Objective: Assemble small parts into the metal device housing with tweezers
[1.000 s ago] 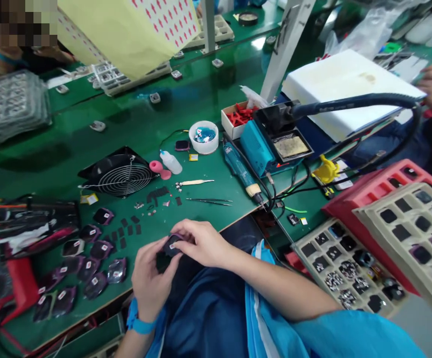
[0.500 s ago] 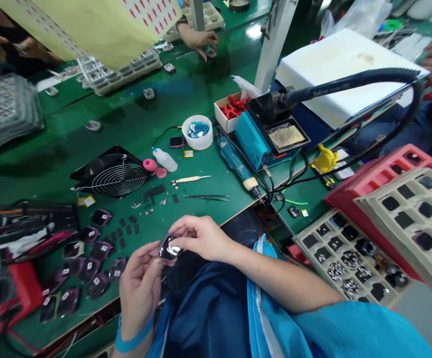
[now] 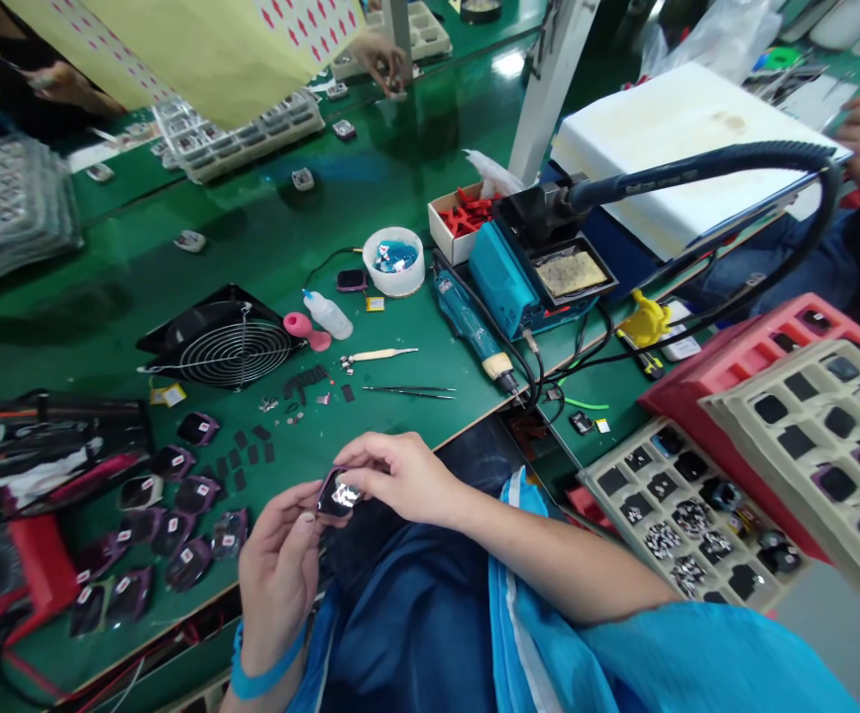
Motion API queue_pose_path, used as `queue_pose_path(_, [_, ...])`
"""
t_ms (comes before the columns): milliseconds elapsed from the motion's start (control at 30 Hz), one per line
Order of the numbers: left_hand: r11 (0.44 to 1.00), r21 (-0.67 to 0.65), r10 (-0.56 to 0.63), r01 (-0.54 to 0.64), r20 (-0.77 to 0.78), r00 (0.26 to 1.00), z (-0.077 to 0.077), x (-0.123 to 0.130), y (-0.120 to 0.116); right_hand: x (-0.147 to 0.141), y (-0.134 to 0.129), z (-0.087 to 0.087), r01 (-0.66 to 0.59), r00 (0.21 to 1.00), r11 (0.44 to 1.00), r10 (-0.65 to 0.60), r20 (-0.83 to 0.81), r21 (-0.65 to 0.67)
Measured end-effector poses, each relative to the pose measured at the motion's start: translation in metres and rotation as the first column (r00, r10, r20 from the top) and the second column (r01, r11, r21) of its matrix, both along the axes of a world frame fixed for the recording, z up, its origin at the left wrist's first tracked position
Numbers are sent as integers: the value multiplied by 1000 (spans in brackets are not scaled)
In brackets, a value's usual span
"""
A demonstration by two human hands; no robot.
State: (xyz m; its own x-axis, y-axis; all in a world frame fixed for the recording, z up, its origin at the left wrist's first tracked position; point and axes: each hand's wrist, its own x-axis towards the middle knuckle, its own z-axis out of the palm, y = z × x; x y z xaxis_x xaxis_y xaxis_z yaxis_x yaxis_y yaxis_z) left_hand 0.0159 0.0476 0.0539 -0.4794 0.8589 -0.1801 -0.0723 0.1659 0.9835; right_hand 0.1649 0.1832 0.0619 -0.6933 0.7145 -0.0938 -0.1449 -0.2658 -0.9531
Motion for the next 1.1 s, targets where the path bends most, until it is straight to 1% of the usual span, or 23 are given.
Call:
queue_pose_path(100, [1000,-3,-8,7,-42,999,3,1,4,1,1,3,-2,999,990,-4,42,140])
queue_pose_path(167, [1000,-16,-3,2,-85,996,6,2,8,3,1,5,-11,997,963,-9,73,268])
queue_pose_path(233, [999,-32,-10,6,-119,993,10,4,12,5,1,6,-20,996,922,-17,93,386])
queue_pose_path(333, [999,-42,-25,19,-134,991,12,8,16,8,-1,5,-26,989,857,-51,136,515])
queue_pose_path(433, [1000,-16,-7,5,-142,990,13,10,16,10,-3,3,-24,980,788,-102,169,615])
queue_pose_path(533, [999,35,-10,17,-188,982,14,11,15,10,-6,2,-2,981,708,-134,137,706])
queue_pose_path(600, [998,58,-20,32,-196,980,14,12,14,10,-8,1,11,983,671,-144,116,741])
queue_pose_path(633, [997,65,-21,33,-180,983,14,12,13,10,-8,1,12,983,662,-146,113,750])
queue_pose_path(700, [997,71,-24,32,-118,993,14,13,10,10,-10,2,8,982,655,-147,118,756])
queue_pose_path(800, [998,54,-37,39,-35,999,14,14,6,12,-11,4,0,980,658,-148,129,753])
queue_pose_path(1033, [1000,-4,-13,13,22,1000,21,15,3,13,-15,9,10,980,708,-149,135,706])
queue_pose_path(1100, [1000,-18,-8,9,31,999,21,16,3,14,-15,9,6,980,735,-140,143,678])
